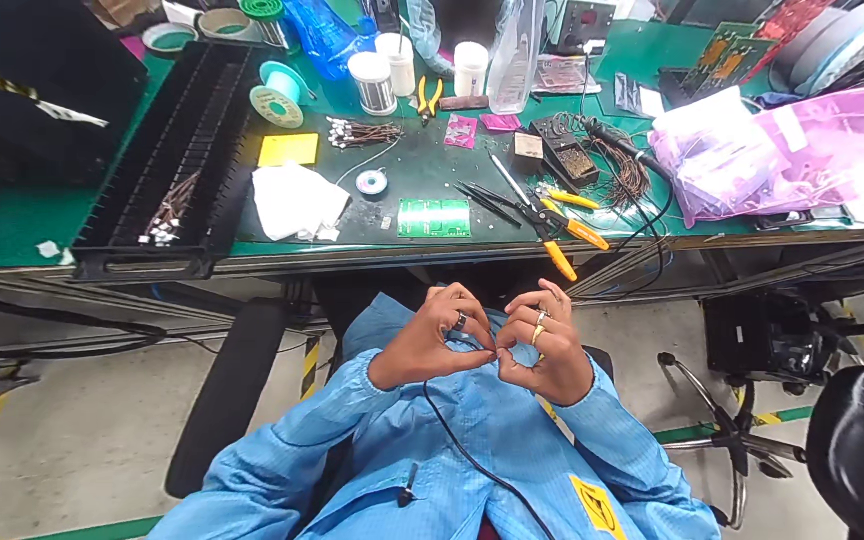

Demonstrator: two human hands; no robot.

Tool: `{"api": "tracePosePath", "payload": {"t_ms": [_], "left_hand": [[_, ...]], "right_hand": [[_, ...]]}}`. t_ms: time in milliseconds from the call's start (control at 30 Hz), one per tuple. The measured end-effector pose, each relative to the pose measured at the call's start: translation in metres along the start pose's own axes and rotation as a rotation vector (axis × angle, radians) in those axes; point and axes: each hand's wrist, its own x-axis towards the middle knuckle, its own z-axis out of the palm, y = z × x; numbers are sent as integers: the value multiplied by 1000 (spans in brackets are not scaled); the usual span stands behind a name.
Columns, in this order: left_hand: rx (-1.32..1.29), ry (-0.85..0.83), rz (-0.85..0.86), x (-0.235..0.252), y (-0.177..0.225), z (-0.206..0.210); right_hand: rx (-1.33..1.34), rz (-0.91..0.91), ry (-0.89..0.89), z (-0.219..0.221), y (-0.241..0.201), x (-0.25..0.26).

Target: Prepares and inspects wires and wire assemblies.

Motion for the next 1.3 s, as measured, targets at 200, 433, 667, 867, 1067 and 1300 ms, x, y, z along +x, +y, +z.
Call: {"api": "tracePosePath", "payload": {"t_ms": [200, 433, 667, 867, 1067, 1300], "left_hand": [[24, 2, -30, 0, 0, 2], [12, 52, -83, 1, -2, 5], [-44, 70, -111, -1, -5, 10], [33, 32, -75, -4, -2, 13], [45, 54, -68, -1, -2, 13], [35, 53, -93, 2, -2, 15]], "right_hand": [[-26, -1, -14, 2, 0, 0], [-63, -4, 12, 5, 2, -1], [-75, -4, 3, 5, 4, -1], [-76, 4, 8, 3, 4, -1], [-74, 0, 2, 4, 4, -1], [-77, 5, -7, 4, 3, -1]]}}
